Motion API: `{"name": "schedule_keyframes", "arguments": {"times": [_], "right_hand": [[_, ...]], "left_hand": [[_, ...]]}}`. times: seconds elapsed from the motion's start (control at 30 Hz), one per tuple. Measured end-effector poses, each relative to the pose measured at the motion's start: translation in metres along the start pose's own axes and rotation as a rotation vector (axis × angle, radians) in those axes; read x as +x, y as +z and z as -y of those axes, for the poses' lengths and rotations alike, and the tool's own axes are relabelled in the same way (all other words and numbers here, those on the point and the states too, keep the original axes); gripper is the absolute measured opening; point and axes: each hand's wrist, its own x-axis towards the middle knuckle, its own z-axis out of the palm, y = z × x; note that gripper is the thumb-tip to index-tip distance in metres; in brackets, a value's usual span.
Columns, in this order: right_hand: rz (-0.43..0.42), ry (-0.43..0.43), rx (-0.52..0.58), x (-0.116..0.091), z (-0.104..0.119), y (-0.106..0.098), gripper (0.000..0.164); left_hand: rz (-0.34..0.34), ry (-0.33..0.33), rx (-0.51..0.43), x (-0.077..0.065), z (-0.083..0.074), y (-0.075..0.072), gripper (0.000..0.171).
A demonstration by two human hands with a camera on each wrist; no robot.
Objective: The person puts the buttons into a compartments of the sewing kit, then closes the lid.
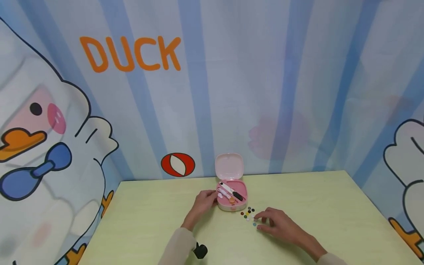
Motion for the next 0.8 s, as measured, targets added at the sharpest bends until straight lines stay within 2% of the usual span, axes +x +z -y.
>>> {"name": "schedule_keyframes", "arguments": {"times": [0.27, 0.47, 0.8], "right_hand": [[0.019, 0.034, -0.01, 0.0043, -0.0002, 0.0018, 0.019], [0.009, 0.007, -0.025, 0.0039, -0.0011, 0.0041, 0.014], [0.01, 0.025, -0.05, 0.006, 0.0018, 0.0042, 0.006]], "left_hand": [[0.006, -0.03, 0.023, 0.0047, -0.0035, -0.0033, 0.039], [-0.007, -0.043, 0.032, 0.0064, -0.0053, -0.0039, 0.038], [-0.002, -0.035, 0.021, 0.0068, -0.007, -0.0048, 0.036]]}}
